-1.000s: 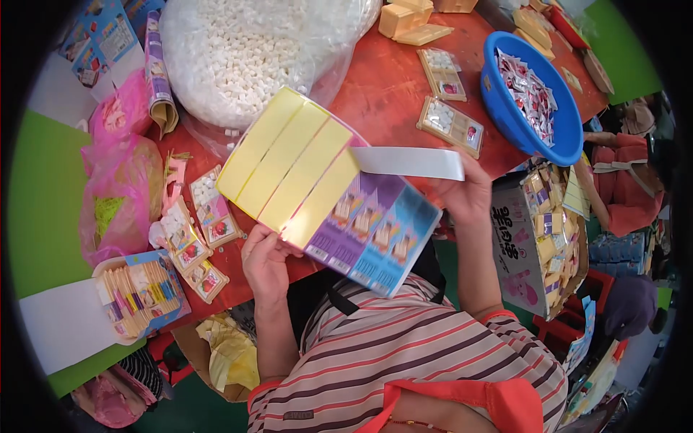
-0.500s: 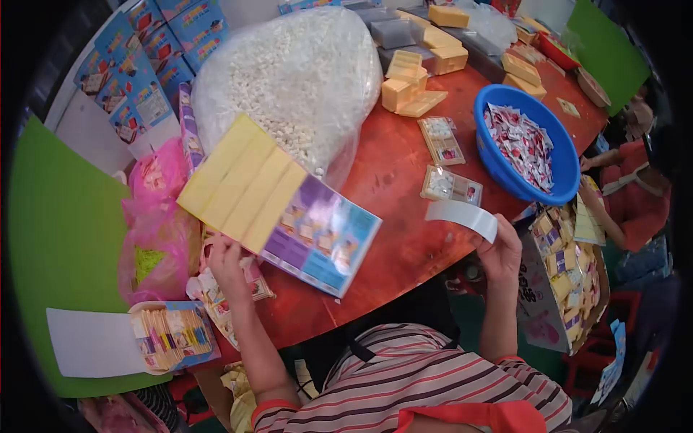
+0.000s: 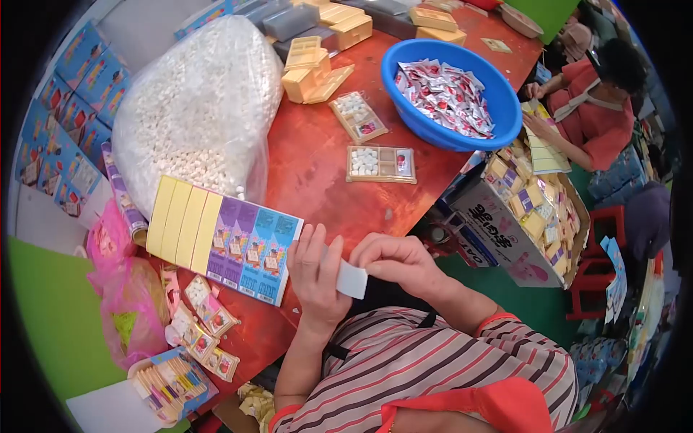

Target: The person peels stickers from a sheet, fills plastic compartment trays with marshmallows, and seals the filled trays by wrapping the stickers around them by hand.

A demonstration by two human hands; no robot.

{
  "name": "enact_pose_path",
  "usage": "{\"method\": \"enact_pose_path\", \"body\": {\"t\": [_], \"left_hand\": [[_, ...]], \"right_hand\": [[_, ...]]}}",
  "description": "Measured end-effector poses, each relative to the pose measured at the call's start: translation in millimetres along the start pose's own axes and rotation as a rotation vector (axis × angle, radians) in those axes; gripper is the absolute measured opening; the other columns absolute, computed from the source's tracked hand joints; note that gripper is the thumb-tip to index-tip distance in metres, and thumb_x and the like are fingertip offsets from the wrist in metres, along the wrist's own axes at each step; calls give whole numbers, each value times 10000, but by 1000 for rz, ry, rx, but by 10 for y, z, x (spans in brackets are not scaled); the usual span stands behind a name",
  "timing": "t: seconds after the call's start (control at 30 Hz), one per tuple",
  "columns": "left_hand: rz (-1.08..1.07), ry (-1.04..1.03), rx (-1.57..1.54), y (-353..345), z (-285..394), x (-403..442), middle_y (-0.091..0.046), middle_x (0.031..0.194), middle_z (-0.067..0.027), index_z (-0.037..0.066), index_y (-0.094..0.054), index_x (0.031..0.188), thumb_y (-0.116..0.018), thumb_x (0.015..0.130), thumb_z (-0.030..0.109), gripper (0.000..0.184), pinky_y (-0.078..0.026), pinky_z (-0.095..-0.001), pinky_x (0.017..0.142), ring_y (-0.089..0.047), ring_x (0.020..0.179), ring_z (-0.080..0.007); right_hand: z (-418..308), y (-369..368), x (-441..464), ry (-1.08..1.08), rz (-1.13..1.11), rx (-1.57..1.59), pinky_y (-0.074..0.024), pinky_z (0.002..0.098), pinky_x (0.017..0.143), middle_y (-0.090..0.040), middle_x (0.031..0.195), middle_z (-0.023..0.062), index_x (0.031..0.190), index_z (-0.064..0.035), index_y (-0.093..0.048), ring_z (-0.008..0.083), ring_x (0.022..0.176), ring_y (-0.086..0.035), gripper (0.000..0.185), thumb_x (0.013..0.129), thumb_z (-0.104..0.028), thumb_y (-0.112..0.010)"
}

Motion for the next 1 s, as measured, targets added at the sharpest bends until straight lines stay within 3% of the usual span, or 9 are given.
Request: {"method": "enact_pose_path", "body": {"t": [0.07, 0.13, 0.2, 0.23, 0.27, 0.33, 0.47, 0.93, 1.0], "left_hand": [[42, 88, -200, 6, -103, 14, -579, 1264, -235, -46, -606, 1158, -583, 868, 126, 338, -413, -460, 1021, -555, 1187, -393], [55, 165, -300, -35, -175, -33, -620, 1210, -211, -41, -632, 1123, -549, 910, 103, 270, -460, -416, 982, -603, 1129, -340], [121, 674, -860, -199, -417, -243, -625, 1216, -194, -42, -626, 1150, -490, 956, 78, 266, -470, -394, 977, -621, 1104, -301], [169, 814, -1140, -209, -404, -237, -622, 1226, -185, -45, -602, 1189, -460, 981, 86, 284, -489, -387, 959, -625, 1099, -280], [171, 812, -1138, -208, -417, -251, -622, 1226, -185, -45, -602, 1189, -460, 981, 86, 284, -489, -387, 959, -625, 1099, -280], [222, 912, -1479, -274, -443, -334, -617, 1227, -202, -46, -577, 1213, -469, 977, 108, 302, -502, -414, 943, -628, 1093, -301], [242, 956, -1532, -296, -421, -424, -613, 1227, -211, -43, -555, 1236, -471, 976, 116, 316, -501, -442, 951, -627, 1092, -322], [255, 1029, -1745, -427, -431, -485, -559, 1284, -248, -33, -504, 1287, -443, 1000, 191, 369, -450, -501, 1001, -566, 1162, -400], [274, 1084, -1762, -436, -424, -501, -541, 1296, -260, -29, -495, 1295, -448, 999, 196, 374, -444, -515, 1007, -550, 1175, -421]], "right_hand": [[-58, 81, 26, 17, -13, -117, -444, 286, 879, -614, 1010, 72, 959, 18, -630, 145, 985, -581, 98, 916, -50, -573], [-159, 283, 149, 131, 0, -350, -452, 324, 881, -617, 1024, 114, 1011, 17, -623, 226, 997, -597, 166, 882, -87, -608], [-91, 704, 329, 279, 188, -903, -414, 399, 965, -567, 1216, 193, 1184, 29, -565, 320, 1165, -539, 396, 859, -184, -642], [-22, 873, 417, 263, 297, -1194, -382, 433, 997, -515, 1289, 207, 1255, 18, -513, 343, 1219, -494, 489, 848, -216, -650], [41, 1011, 490, 244, 407, -1485, -349, 468, 1030, -464, 1362, 221, 1325, 8, -461, 367, 1273, -448, 586, 837, -249, -657], [239, 1286, 595, 136, 415, -1560, -324, 493, 1044, -432, 1396, 215, 1355, 4, -430, 367, 1295, -420, 639, 833, -284, -660], [497, 1476, 582, -9, 366, -1699, -307, 526, 1046, -430, 1403, 199, 1368, 2, -422, 355, 1296, -414, 681, 829, -341, -656], [467, 730, 80, -22, 272, -1682, -297, 517, 1014, -503, 1274, 164, 1306, -44, -488, 331, 1158, -484, 630, 789, -339, -696], [294, 585, 65, 135, 351, -1687, -301, 498, 1004, -496, 1300, 177, 1293, -52, -508, 335, 1148, -487, 569, 820, -321, -670]]}}
Point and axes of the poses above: each hand's wrist, its own x-axis towards the middle knuckle, its own y-axis out of the back of the hand, z = x × y, the point moved 5 cm from there along x, towards the middle knuckle
